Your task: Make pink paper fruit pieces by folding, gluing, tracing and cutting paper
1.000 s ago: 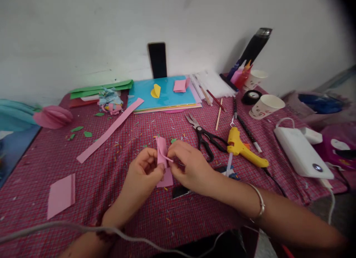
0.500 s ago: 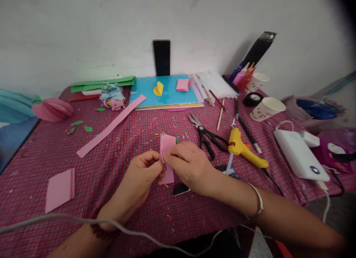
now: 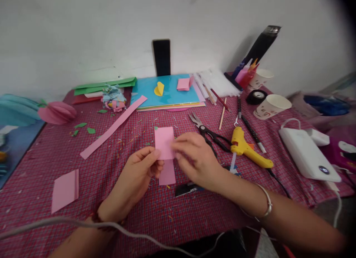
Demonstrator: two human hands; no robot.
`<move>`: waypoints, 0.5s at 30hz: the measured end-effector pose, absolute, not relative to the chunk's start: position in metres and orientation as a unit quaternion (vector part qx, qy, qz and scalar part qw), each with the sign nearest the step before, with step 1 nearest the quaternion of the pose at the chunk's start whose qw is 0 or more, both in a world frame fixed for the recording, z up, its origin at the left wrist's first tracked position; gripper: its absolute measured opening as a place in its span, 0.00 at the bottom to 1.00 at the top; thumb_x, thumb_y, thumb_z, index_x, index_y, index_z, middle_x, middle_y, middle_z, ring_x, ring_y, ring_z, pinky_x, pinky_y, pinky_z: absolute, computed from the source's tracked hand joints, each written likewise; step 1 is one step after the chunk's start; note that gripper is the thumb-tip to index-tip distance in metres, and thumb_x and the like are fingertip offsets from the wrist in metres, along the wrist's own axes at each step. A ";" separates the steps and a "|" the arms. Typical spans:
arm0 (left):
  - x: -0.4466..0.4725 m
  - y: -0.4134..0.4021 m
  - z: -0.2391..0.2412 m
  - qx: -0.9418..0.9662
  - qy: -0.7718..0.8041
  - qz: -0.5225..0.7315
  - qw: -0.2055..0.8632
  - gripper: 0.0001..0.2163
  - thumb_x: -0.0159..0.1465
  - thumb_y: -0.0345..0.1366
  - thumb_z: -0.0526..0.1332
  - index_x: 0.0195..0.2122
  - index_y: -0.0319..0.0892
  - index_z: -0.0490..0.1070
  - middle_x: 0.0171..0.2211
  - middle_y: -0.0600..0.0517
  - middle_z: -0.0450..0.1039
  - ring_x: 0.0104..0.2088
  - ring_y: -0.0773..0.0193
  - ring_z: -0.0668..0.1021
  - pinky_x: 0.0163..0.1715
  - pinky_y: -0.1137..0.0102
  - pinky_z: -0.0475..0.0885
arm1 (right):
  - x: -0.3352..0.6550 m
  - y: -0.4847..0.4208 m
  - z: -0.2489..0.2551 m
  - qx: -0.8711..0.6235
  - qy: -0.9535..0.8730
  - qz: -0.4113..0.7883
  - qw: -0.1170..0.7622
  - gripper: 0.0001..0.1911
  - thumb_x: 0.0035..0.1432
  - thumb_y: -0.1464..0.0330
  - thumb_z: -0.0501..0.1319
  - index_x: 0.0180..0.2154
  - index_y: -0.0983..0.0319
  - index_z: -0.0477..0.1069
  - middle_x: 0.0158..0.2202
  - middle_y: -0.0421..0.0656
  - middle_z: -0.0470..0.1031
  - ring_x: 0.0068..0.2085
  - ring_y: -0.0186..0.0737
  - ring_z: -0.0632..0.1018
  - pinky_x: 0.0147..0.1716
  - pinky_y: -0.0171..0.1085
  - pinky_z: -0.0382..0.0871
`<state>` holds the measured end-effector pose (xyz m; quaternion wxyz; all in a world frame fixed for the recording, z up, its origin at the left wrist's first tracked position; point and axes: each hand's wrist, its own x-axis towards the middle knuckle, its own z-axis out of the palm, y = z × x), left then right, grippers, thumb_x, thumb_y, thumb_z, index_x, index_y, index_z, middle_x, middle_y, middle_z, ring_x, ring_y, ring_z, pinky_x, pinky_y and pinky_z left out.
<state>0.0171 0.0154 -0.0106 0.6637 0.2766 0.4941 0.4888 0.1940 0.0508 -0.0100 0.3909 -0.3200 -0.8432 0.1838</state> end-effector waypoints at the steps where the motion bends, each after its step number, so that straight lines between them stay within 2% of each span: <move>1: 0.017 0.015 -0.011 0.282 0.493 0.490 0.661 0.08 0.55 0.36 0.66 0.24 0.39 0.70 0.20 0.56 0.71 0.18 0.74 0.69 0.18 0.79 0.63 | 0.196 0.053 -0.008 -0.345 -0.800 0.244 0.426 0.12 0.60 0.72 0.57 0.45 0.63 0.70 0.43 0.47 0.72 0.44 0.42 0.71 0.44 0.44 0.64; 3: 0.017 0.014 -0.013 0.304 0.495 0.484 0.655 0.09 0.56 0.37 0.66 0.24 0.40 0.70 0.19 0.56 0.71 0.18 0.74 0.69 0.18 0.79 0.62 | 0.198 0.058 -0.006 -0.372 -0.707 0.399 0.450 0.13 0.59 0.66 0.59 0.45 0.63 0.68 0.41 0.46 0.72 0.42 0.40 0.73 0.42 0.42 0.67; 5: 0.017 0.012 -0.013 0.340 0.499 0.475 0.640 0.11 0.56 0.38 0.66 0.22 0.40 0.68 0.18 0.57 0.69 0.18 0.75 0.67 0.17 0.79 0.60 | 0.197 0.059 -0.006 -0.347 -0.628 0.564 0.409 0.15 0.57 0.60 0.60 0.43 0.63 0.68 0.37 0.44 0.73 0.38 0.38 0.73 0.38 0.39 0.69; 7: 0.017 0.009 -0.011 0.390 0.507 0.467 0.611 0.13 0.57 0.38 0.65 0.20 0.41 0.66 0.15 0.59 0.64 0.16 0.75 0.63 0.16 0.78 0.57 | 0.193 0.057 -0.007 -0.304 -0.578 0.671 0.351 0.16 0.54 0.58 0.62 0.39 0.63 0.69 0.34 0.42 0.73 0.36 0.36 0.73 0.37 0.38 0.69; 10: 0.018 0.003 -0.006 0.494 0.528 0.445 0.528 0.12 0.59 0.37 0.63 0.20 0.42 0.65 0.15 0.60 0.60 0.17 0.73 0.61 0.18 0.77 0.57 | 0.189 0.053 -0.010 -0.282 -0.566 0.710 0.310 0.13 0.54 0.60 0.62 0.34 0.64 0.69 0.31 0.40 0.71 0.32 0.33 0.71 0.35 0.35 0.67; 15: 0.018 -0.001 -0.002 0.633 0.507 0.403 0.423 0.12 0.56 0.35 0.63 0.18 0.43 0.63 0.17 0.58 0.60 0.19 0.70 0.62 0.20 0.74 0.58 | 0.190 0.047 -0.013 -0.218 -0.663 0.665 0.268 0.09 0.61 0.67 0.55 0.29 0.64 0.65 0.27 0.37 0.65 0.30 0.31 0.67 0.32 0.33 0.65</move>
